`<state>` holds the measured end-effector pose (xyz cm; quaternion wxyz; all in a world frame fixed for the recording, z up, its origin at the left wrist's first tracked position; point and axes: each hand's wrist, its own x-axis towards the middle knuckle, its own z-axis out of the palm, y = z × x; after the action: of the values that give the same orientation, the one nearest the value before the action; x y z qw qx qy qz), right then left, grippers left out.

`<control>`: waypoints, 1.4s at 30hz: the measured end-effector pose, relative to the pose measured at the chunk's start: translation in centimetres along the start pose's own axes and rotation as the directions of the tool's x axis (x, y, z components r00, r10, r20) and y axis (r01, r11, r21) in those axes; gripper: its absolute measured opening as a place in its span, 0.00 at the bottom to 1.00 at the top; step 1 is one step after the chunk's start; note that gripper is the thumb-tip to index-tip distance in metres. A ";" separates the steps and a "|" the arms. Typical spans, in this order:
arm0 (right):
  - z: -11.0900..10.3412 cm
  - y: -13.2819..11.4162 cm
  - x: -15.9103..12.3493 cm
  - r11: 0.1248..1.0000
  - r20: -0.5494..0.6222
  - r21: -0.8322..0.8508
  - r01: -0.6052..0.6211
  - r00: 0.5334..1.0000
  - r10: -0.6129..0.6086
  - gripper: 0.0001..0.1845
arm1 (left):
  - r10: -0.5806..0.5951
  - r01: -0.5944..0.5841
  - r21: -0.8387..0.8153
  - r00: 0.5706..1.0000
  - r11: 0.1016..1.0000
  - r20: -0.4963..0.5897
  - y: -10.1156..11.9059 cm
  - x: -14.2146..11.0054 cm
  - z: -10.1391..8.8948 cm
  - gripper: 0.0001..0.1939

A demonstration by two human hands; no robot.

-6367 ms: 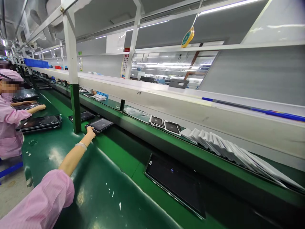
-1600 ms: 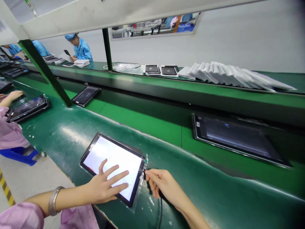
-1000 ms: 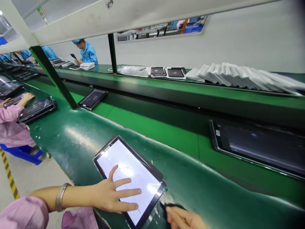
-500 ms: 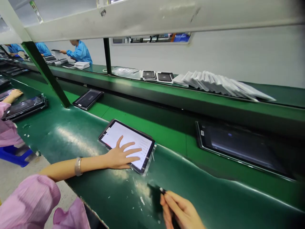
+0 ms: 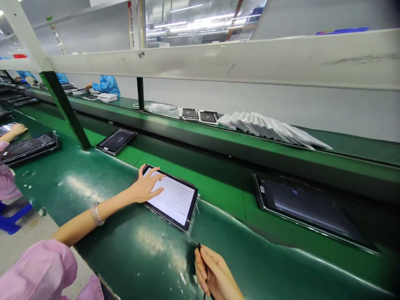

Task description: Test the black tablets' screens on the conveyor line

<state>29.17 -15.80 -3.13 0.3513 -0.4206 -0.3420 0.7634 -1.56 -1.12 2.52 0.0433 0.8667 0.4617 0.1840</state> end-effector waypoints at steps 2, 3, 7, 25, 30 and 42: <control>-0.1 0.2 0.1 1.000 0.009 0.008 0.006 1.000 -0.006 0.30 | 0.010 -0.011 0.014 1.000 1.000 0.006 -0.5 0.6 0.4 0.22; -0.1 0.2 0.1 1.000 0.016 0.011 0.007 1.000 -0.007 0.29 | 0.015 -0.015 0.017 1.000 1.000 0.005 -0.5 0.8 0.5 0.22; 0.0 -0.2 -0.2 1.000 0.036 0.026 0.006 0.999 -0.007 0.29 | 0.040 -0.040 0.017 0.999 0.999 0.011 -0.2 1.4 1.1 0.22; -0.2 0.7 -0.1 0.994 0.008 0.095 0.045 0.999 -0.046 0.30 | -0.153 0.155 -0.167 0.988 0.974 0.024 -5.1 -4.4 -1.1 0.27; 1.2 -0.7 -1.0 0.996 -0.062 0.079 0.052 0.997 -0.047 0.31 | -0.142 0.144 -0.178 0.990 0.973 0.023 -4.8 -5.0 -1.1 0.30; -1.4 2.1 0.7 0.997 0.033 0.065 0.038 0.999 -0.040 0.32 | -0.108 0.110 -0.175 0.994 0.978 0.017 -4.5 -4.4 -0.5 0.41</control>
<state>29.58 -15.99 -5.70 0.3736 -0.3890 -0.3313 0.7742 -7.47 -2.17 0.71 0.1313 0.8335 0.4903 0.2183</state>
